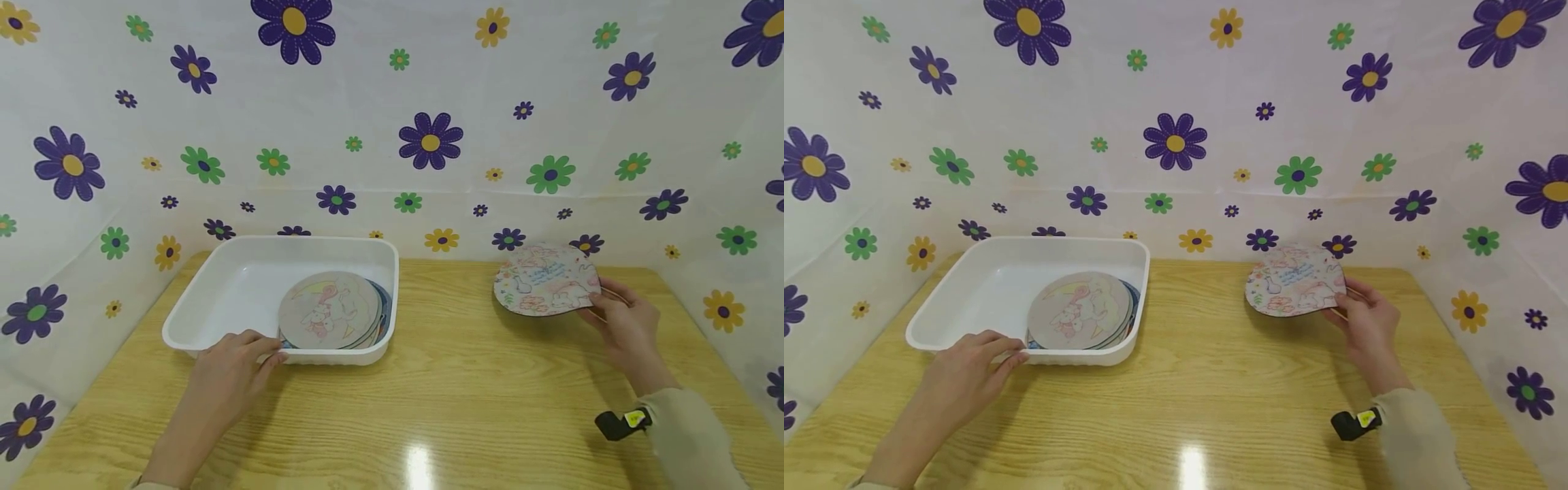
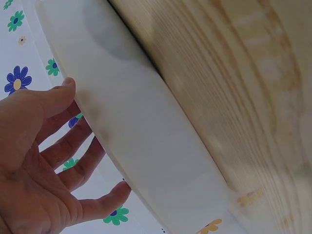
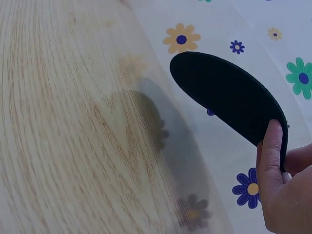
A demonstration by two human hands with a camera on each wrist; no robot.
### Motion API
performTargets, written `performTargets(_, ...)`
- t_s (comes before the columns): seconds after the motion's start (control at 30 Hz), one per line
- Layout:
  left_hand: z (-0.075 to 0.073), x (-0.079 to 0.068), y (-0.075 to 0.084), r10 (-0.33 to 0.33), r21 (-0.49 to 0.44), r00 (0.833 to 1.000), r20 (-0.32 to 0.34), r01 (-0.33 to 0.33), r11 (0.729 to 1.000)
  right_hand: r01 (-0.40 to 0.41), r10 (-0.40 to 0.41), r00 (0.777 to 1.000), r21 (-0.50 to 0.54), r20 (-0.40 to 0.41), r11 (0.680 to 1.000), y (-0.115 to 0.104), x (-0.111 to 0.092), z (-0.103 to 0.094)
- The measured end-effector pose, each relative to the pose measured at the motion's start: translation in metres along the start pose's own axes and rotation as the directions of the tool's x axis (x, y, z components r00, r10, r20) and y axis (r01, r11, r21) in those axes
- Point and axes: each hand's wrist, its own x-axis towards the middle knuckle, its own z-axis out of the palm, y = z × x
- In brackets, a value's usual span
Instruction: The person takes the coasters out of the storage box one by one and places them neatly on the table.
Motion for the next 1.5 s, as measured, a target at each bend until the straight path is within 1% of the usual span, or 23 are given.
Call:
performTargets(0.03, 0.0, 0.0, 0.0, 0.004, -0.001, 1.0, -0.003, -0.004, 1.0, 0.01, -0.01, 1.0, 0.006, 0.0, 1.0, 0.005, 0.008, -0.008)
performTargets(0.13, 0.0, 0.0, 0.0, 0.006, 0.0, 1.0, -0.001, -0.006, 1.0, 0.0, 0.001, 1.0, 0.038, -0.005, 0.999, 0.007, 0.015, -0.015)
performTargets(0.27, 0.0, -0.001, 0.0, -0.002, 0.0, 1.0, 0.01, 0.002, 1.0, -0.029, 0.029, 0.999, 0.013, -0.029, 1.0, -0.007, -0.001, -0.007)
performTargets(0.33, -0.001, 0.0, 0.0, -0.004, 0.0, 1.0, 0.015, 0.004, 1.0, -0.02, 0.019, 0.999, -0.011, -0.042, 1.0, -0.008, -0.003, -0.008)
performTargets(0.37, -0.001, 0.0, 0.0, -0.005, 0.0, 1.0, 0.016, 0.005, 1.0, -0.022, 0.021, 0.999, -0.005, -0.047, 1.0, -0.011, -0.007, -0.006)
performTargets(0.43, -0.001, -0.001, 0.0, -0.005, -0.001, 1.0, 0.018, 0.005, 1.0, -0.03, 0.031, 0.998, 0.022, -0.055, 0.999, -0.018, -0.016, 0.0)
performTargets(0.53, -0.001, 0.0, -0.001, -0.002, -0.001, 1.0, 0.018, 0.002, 1.0, -0.041, 0.045, 0.998, 0.091, -0.046, 0.995, -0.026, -0.027, 0.005)
performTargets(0.63, -0.001, 0.0, -0.001, 0.0, 0.0, 1.0, 0.017, 0.0, 1.0, -0.05, 0.056, 0.997, 0.127, -0.045, 0.991, -0.029, -0.032, 0.005)
performTargets(0.77, -0.001, 0.0, -0.001, 0.001, -0.001, 1.0, 0.016, -0.001, 1.0, -0.041, 0.05, 0.997, 0.145, -0.061, 0.989, -0.029, -0.029, 0.0)
performTargets(0.9, -0.001, 0.0, 0.0, -0.003, -0.004, 1.0, 0.019, 0.003, 1.0, -0.017, 0.027, 0.995, 0.107, -0.098, 0.994, -0.027, -0.024, -0.006)
performTargets(1.0, -0.002, 0.0, 0.0, -0.001, -0.009, 1.0, 0.017, 0.001, 1.0, -0.021, 0.032, 0.994, 0.105, -0.106, 0.994, -0.028, -0.022, -0.01)
performTargets(1.07, -0.002, 0.0, 0.0, 0.002, -0.011, 1.0, 0.012, -0.002, 1.0, -0.036, 0.05, 0.993, 0.132, -0.107, 0.991, -0.03, -0.021, -0.012)
performTargets(1.13, -0.002, 0.0, -0.001, 0.009, -0.009, 1.0, 0.003, -0.009, 1.0, -0.04, 0.057, 0.99, 0.134, -0.126, 0.99, -0.03, -0.019, -0.014)
performTargets(1.23, -0.001, -0.001, -0.001, 0.016, -0.004, 1.0, -0.006, -0.016, 1.0, -0.038, 0.052, 0.985, 0.089, -0.167, 0.995, -0.027, -0.015, -0.02)
performTargets(1.37, -0.001, -0.001, 0.0, 0.011, -0.002, 1.0, 0.0, -0.011, 1.0, -0.045, 0.052, 0.976, 0.039, -0.212, 0.998, -0.023, -0.008, -0.029)
performTargets(1.5, -0.002, -0.001, 0.0, -0.007, -0.002, 1.0, 0.016, 0.007, 1.0, -0.046, 0.058, 0.973, 0.06, -0.224, 0.997, -0.024, -0.009, -0.031)
